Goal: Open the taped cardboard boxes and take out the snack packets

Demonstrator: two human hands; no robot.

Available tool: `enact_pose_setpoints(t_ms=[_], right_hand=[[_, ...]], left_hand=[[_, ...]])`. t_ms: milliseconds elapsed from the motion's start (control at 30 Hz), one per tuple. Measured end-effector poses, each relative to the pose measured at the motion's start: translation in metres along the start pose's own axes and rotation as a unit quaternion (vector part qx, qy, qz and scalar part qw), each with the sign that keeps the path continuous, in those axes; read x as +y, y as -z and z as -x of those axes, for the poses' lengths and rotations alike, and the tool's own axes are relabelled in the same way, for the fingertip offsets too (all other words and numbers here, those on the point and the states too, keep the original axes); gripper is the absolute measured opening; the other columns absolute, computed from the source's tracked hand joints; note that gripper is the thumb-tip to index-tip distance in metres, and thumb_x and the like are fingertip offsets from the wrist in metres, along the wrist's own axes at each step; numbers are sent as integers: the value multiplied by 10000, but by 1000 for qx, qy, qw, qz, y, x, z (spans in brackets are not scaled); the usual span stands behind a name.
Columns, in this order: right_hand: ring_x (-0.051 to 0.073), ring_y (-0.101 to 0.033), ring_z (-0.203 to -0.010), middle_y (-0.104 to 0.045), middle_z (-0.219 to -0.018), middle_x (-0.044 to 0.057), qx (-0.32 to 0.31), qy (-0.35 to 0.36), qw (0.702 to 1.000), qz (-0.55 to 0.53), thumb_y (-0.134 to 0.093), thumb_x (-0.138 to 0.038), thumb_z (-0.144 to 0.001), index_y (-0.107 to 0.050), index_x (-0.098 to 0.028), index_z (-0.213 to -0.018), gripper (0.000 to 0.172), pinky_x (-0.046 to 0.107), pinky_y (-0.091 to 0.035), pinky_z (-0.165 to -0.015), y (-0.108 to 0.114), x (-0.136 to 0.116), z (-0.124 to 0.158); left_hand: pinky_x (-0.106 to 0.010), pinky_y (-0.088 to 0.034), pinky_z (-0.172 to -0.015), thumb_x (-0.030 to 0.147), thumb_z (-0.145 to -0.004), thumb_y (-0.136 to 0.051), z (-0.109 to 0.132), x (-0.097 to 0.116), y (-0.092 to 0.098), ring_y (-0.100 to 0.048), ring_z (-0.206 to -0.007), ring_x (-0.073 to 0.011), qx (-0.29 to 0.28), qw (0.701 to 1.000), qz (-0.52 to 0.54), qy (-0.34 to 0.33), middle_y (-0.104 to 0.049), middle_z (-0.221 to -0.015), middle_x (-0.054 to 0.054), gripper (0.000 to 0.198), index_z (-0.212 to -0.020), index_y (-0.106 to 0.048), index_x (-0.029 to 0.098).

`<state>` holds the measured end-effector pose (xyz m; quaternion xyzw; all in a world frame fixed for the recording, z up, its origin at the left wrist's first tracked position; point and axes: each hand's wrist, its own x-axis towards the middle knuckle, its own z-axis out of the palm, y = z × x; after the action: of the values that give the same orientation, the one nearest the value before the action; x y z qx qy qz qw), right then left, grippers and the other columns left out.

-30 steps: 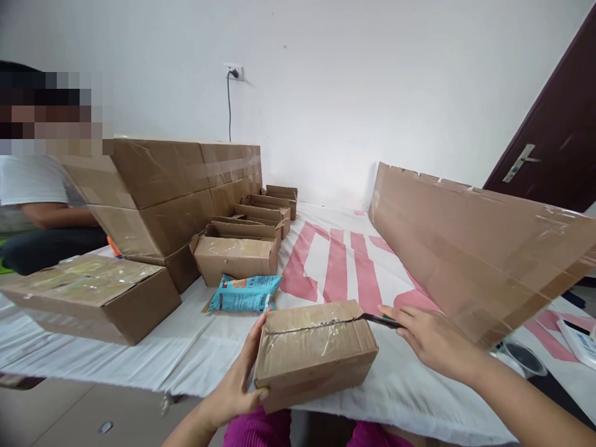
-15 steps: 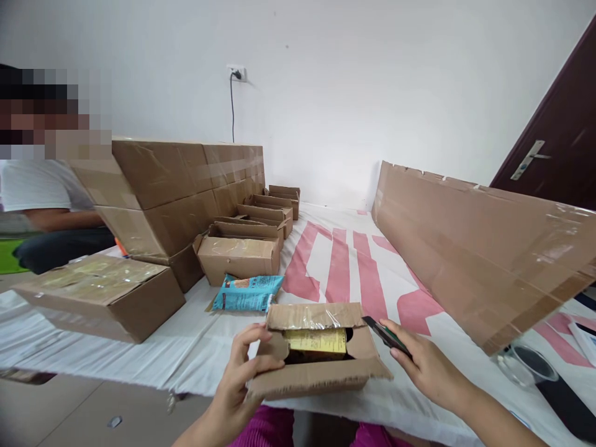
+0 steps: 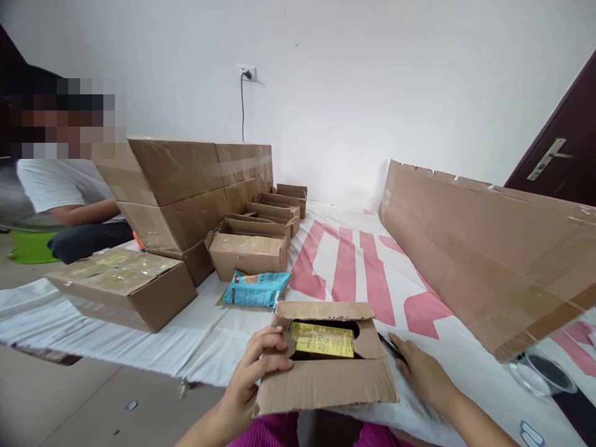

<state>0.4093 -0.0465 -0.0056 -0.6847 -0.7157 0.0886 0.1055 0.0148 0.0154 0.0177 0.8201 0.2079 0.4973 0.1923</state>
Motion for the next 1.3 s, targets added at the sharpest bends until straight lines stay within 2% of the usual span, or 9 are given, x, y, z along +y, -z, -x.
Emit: enact_pose_setpoints(t_ms=[133, 267, 433, 533, 700, 867, 1033, 1200, 1300], right_hand=[[285, -659, -980, -687, -1060, 125, 93, 62, 993, 47, -469, -347, -901, -642, -197, -1146, 335, 443, -544, -832, 23, -19, -10], [230, -663, -914, -699, -980, 92, 200, 111, 972, -51, -410, -350, -966, -640, -226, -1015, 265, 365, -555, -780, 63, -71, -14], [207, -652, -984, -719, -989, 63, 99, 278, 951, -95, -466, -272, -956, -652, -224, -1039, 210, 348, -525, -876, 79, -141, -19], [222, -646, -1020, -723, -1058, 74, 76, 289, 953, -43, -517, -234, -929, -668, -198, -1097, 228, 378, -505, -908, 74, -161, -33], [244, -653, -952, -731, -1037, 75, 21, 233, 971, 40, -707, -278, -820, -673, -204, -1140, 330, 394, -498, -866, 78, -174, -49], [340, -564, -1085, -666, -1181, 166, 19, 220, 966, 133, -839, -304, -663, -617, -148, -1230, 628, 478, -453, -892, 87, -181, -58], [260, -591, -897, -684, -853, 78, -71, 216, 970, 80, -781, -348, -684, -702, -188, -904, 283, 384, -449, -820, 91, -177, -66], [226, -586, -927, -638, -1009, 82, 59, 225, 968, -97, -676, -263, -685, -612, -174, -1048, 379, 371, -471, -853, 96, -163, -59], [213, -615, -912, -640, -1031, 82, 141, 167, 944, -247, -586, -343, -802, -564, -187, -1085, 324, 331, -514, -783, 103, -145, -55]], left_hand=[[-481, -452, -993, 373, -877, -591, 0, 3, 1, -487, -1170, -293, 8, 1000, -3, 2, -559, -1012, -87, 176, -1015, -664, 290], [-470, -448, -1001, 339, -873, -608, 0, 3, -3, -481, -1183, -278, 27, 1000, 4, -5, -555, -1018, -78, 153, -1011, -653, 292], [-468, -440, -1014, 329, -869, -616, 5, -1, -7, -457, -1214, -273, 37, 999, 17, -14, -541, -1047, -76, 173, -1036, -640, 288], [-478, -432, -1021, 311, -868, -622, 8, -4, -8, -448, -1232, -276, 38, 999, 13, -9, -541, -1063, -74, 184, -1050, -641, 296], [-490, -450, -998, 335, -875, -610, 6, -2, -7, -468, -1224, -286, 40, 999, 8, 2, -558, -1057, -78, 171, -1034, -664, 305], [-484, -463, -980, 304, -880, -607, 3, 3, -6, -471, -1225, -283, 39, 999, 14, 7, -558, -1063, -74, 142, -999, -684, 312], [-483, -456, -1001, 285, -854, -648, 3, 1, -4, -455, -1253, -292, 34, 999, 23, -5, -552, -1107, -74, 173, -1021, -681, 315], [-469, -451, -1020, 355, -837, -668, 2, -2, 2, -453, -1272, -300, 37, 998, 47, 19, -492, -1200, -81, 176, -1006, -689, 308], [-483, -440, -1025, 470, -875, -579, -2, -5, 7, -451, -1278, -317, 60, 994, 45, 75, -439, -1305, -92, 244, -948, -712, 278]])
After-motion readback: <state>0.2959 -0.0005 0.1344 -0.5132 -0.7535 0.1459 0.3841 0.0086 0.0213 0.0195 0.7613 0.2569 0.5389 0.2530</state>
